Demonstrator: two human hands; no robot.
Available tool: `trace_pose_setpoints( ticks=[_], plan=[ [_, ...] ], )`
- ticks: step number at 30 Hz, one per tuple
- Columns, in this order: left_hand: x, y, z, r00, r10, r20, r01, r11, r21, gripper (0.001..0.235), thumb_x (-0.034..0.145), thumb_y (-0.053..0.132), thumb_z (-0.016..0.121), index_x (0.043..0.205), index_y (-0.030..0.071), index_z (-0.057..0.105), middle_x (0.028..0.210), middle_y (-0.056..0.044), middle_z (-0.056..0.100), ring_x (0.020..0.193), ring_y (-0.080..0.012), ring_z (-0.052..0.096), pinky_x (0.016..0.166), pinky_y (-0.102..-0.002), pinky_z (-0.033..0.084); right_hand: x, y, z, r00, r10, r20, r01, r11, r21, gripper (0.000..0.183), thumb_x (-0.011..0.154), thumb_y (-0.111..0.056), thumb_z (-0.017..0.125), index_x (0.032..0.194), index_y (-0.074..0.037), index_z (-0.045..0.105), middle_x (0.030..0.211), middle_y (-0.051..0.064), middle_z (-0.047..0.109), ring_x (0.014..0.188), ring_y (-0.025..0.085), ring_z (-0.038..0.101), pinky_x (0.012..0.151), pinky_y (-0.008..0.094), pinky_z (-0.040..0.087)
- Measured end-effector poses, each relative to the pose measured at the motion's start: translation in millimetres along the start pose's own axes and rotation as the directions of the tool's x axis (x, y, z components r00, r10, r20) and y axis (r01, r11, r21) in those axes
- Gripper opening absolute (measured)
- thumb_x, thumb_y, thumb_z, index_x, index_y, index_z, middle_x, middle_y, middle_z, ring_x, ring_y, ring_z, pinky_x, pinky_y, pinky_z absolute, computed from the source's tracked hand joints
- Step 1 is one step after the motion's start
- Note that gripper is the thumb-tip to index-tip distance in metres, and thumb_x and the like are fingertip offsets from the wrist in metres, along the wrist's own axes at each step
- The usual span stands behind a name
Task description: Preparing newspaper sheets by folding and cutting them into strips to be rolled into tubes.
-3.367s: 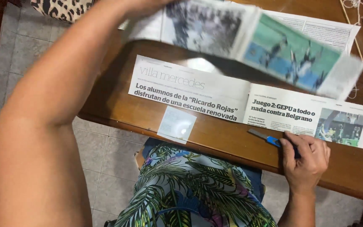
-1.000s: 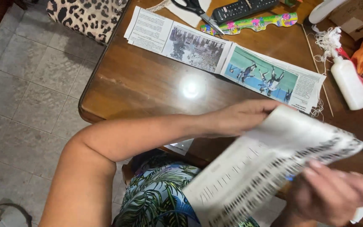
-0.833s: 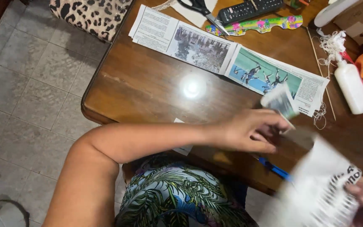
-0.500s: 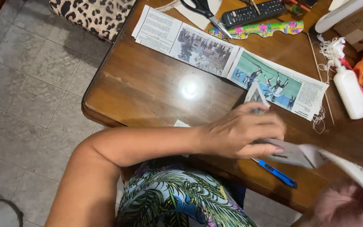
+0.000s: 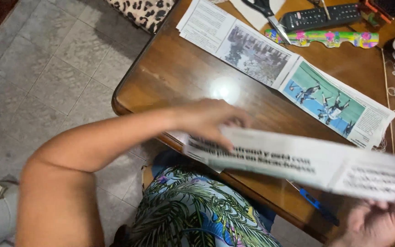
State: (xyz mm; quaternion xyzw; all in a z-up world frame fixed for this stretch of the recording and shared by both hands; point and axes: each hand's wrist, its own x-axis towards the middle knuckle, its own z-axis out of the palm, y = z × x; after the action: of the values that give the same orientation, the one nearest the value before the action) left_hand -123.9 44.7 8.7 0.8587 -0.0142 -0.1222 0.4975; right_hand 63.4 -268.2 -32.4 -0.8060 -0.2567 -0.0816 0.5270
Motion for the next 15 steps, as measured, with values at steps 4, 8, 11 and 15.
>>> trace_pose_setpoints(
  ticks=[4, 8, 11, 15],
  plan=[
    [-15, -38, -50, 0.979, -0.153, -0.134, 0.151, 0.988, -0.021, 0.041, 0.071, 0.029, 0.070, 0.108, 0.016, 0.056, 0.107, -0.002, 0.063, 0.093, -0.0157, 0.062, 0.071, -0.027, 0.053, 24, 22, 13, 0.832, 0.554, 0.040, -0.414, 0.570, 0.710, 0.008, 0.089, -0.021, 0.061, 0.090, -0.019, 0.053, 0.085, -0.006, 0.059, 0.048, -0.003, 0.038, 0.041, 0.011, 0.024],
    [-16, -72, -94, 0.907, -0.151, -0.392, 0.113, 0.986, -0.120, 0.032, 0.070, 0.013, 0.078, 0.095, 0.013, 0.059, 0.096, 0.001, 0.062, 0.090, -0.0088, 0.057, 0.079, -0.017, 0.043, 37, 20, 34, 0.735, 0.677, -0.025, -0.509, 0.577, 0.639, 0.010, 0.085, -0.018, 0.063, 0.091, -0.018, 0.054, 0.081, -0.004, 0.059, 0.048, 0.000, 0.041, 0.038, 0.014, 0.028],
    [3, -119, -129, 0.886, -0.107, -0.452, 0.149, 0.987, 0.059, 0.032, 0.072, 0.024, 0.080, 0.096, 0.012, 0.062, 0.088, 0.002, 0.058, 0.079, -0.0069, 0.050, 0.068, -0.018, 0.035, 49, 15, 52, 0.745, 0.667, -0.005, -0.559, 0.629, 0.541, 0.013, 0.084, -0.019, 0.060, 0.096, -0.018, 0.055, 0.073, -0.007, 0.053, 0.048, 0.001, 0.038, 0.042, 0.016, 0.025],
    [31, -177, -154, 0.837, -0.061, -0.544, 0.158, 0.979, 0.132, 0.031, 0.078, 0.021, 0.080, 0.101, 0.015, 0.061, 0.094, 0.002, 0.058, 0.086, -0.0071, 0.052, 0.076, -0.019, 0.037, 60, 37, 67, 0.757, 0.649, -0.073, -0.551, 0.695, 0.463, 0.025, 0.079, -0.013, 0.064, 0.103, -0.013, 0.058, 0.077, -0.005, 0.060, 0.045, 0.001, 0.042, 0.034, 0.016, 0.031]
  ],
)
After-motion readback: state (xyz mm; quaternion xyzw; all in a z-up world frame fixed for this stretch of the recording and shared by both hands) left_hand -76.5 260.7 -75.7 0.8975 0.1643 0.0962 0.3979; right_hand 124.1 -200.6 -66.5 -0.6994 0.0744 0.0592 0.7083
